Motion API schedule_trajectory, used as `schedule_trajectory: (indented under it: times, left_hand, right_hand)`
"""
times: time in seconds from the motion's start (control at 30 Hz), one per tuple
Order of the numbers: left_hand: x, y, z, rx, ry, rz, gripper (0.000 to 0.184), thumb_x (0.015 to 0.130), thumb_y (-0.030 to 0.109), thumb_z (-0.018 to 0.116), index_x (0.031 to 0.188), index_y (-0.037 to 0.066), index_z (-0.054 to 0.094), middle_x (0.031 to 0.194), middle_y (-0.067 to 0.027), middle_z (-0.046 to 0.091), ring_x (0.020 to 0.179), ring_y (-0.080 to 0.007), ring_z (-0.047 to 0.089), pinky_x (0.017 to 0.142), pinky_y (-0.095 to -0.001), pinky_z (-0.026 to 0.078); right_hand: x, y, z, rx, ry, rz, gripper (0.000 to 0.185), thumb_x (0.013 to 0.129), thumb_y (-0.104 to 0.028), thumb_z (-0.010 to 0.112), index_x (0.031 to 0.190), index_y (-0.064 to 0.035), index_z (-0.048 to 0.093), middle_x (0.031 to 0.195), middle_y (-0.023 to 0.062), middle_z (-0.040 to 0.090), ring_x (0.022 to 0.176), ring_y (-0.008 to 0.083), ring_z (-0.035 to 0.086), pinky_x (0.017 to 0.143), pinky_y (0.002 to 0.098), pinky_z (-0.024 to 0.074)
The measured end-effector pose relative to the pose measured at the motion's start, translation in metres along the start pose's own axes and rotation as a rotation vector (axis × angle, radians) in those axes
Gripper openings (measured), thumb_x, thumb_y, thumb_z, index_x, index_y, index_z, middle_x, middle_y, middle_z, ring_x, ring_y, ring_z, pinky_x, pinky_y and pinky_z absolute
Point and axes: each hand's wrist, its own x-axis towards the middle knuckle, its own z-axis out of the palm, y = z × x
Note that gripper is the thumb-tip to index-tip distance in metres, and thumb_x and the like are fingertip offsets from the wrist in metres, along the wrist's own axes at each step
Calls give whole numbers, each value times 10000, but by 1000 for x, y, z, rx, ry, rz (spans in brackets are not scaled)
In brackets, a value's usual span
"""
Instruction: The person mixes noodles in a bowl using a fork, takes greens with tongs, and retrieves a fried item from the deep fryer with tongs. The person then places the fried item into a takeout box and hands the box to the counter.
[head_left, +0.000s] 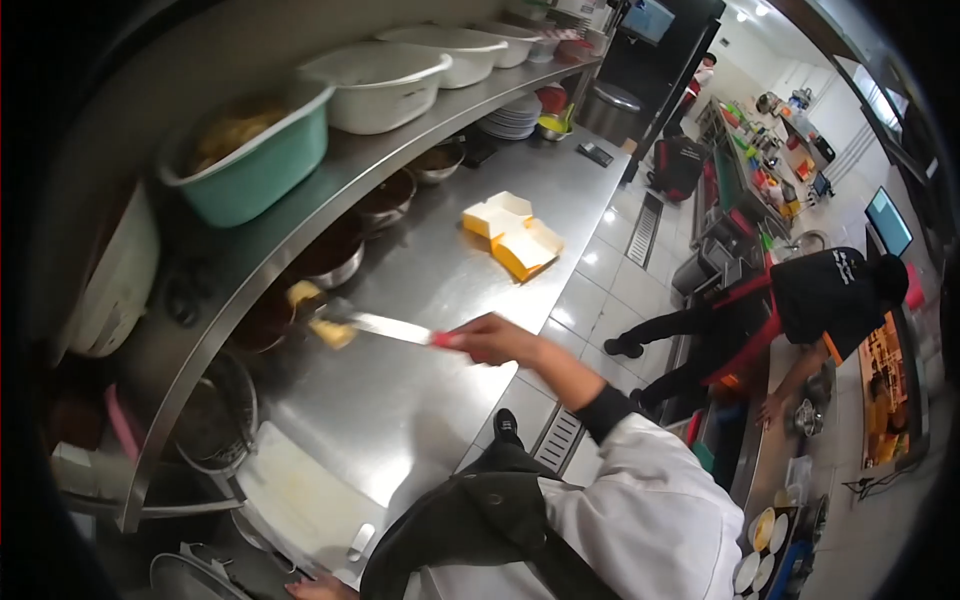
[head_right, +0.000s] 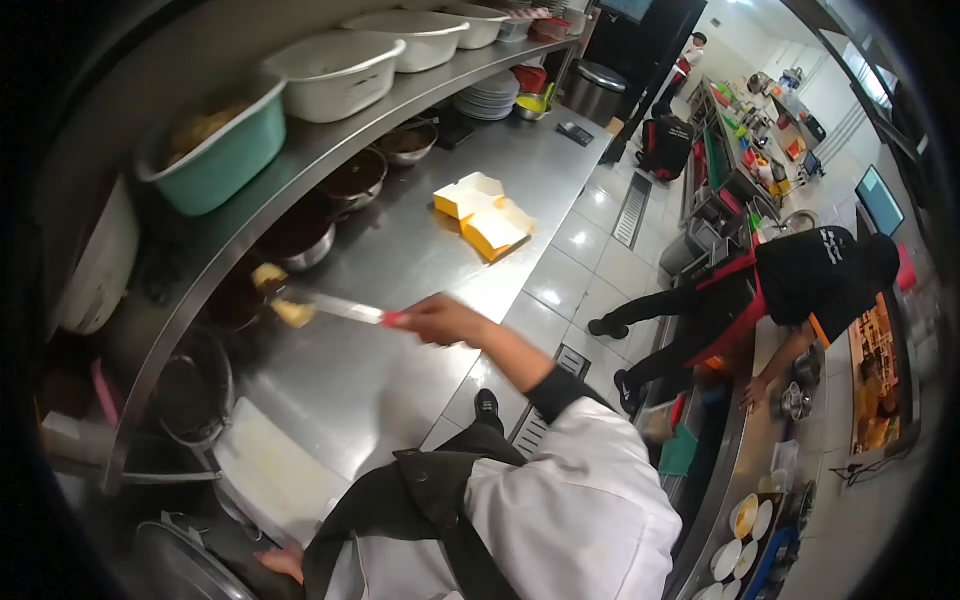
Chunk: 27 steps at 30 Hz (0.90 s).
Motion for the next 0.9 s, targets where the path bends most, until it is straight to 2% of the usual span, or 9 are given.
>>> schedule_trajectory:
  times: [0.07, 0.17, 0.3, 0.37, 0.43, 0.5, 0.6, 0.7, 0.9]
  left_hand:
    - [-10, -51, 128, 573, 413, 298, 402, 902, 289, 461, 1223, 47, 464, 1086, -111, 531, 986, -233, 504, 879, -396, 414]
    - [-14, -153, 264, 1010, 643, 200, 348, 898, 220, 464, 1207, 58, 470, 1109, -98, 499, 993, -210, 471, 867, -358, 411]
    - [-15, -376, 342, 995, -73, -306, 511, 783, -4, 611, 1253, 85, 431, 1187, -63, 425, 997, -175, 457, 826, -314, 440]
    - [-21, -484, 417, 1005, -260, -495, 716, 776, 149, 718, 1348, 100, 290, 1235, -92, 375, 1007, -186, 456, 806, -330, 466]
    - [-25, -572, 460, 1060, -352, -510, 840, 762, 232, 738, 1381, 64, 196, 1298, -177, 286, 1112, -262, 431, 858, -388, 461]
    - [-27, -656, 490, 1406, -417, -169, 870, 744, 235, 751, 1386, 67, 188, 1267, -187, 348, 1087, -254, 471, 815, -364, 492]
    - [-21, -687, 535, 1591, -396, -364, 754, 728, 184, 736, 1334, 45, 309, 1148, -182, 478, 1029, -263, 524, 806, -363, 489]
    - [-9, -688, 528, 1477, -474, -371, 520, 719, 99, 685, 1192, 28, 482, 935, -126, 577, 852, -225, 591, 727, -334, 502]
    - [-1, -683, 528, 1367, -301, -349, 288, 719, 51, 645, 1002, 11, 610, 805, -79, 598, 607, -152, 579, 586, -275, 482]
  right_hand:
    - [-37, 9, -95, -61, 163, -33, 366, 847, -344, 643, 1058, -47, 673, 566, -33, 435, 472, 40, 366, 416, 195, 287]
    - [-73, 25, -230, -117, 319, -93, 362, 867, -300, 621, 1126, -49, 642, 586, -57, 432, 497, 33, 363, 428, 188, 288]
    - [-55, 98, -392, -81, 356, -108, 389, 860, -275, 639, 1152, -17, 618, 620, -56, 455, 515, 32, 376, 444, 191, 300]
    - [-38, 131, -442, 7, 377, -87, 397, 856, -256, 650, 1157, 0, 608, 643, -52, 471, 535, 30, 388, 463, 191, 312]
    - [-33, 149, -458, 64, 334, -131, 402, 847, -241, 662, 1157, 9, 604, 661, -49, 471, 555, 25, 388, 481, 189, 318]
    - [-20, 176, -491, -10, 290, -119, 434, 841, -253, 672, 1154, 38, 592, 728, -26, 560, 634, 39, 480, 543, 210, 389]
    - [10, 202, -529, -286, 351, -386, 447, 825, -275, 689, 1144, 25, 596, 782, 61, 658, 676, 104, 586, 595, 258, 452]
    - [24, 171, -548, -553, 293, -333, 431, 797, -287, 705, 1117, -13, 617, 808, 155, 675, 691, 213, 659, 624, 311, 491]
    - [60, 149, -570, -944, 202, -504, 368, 765, -300, 710, 1061, -91, 645, 702, 129, 647, 604, 300, 629, 549, 356, 487]
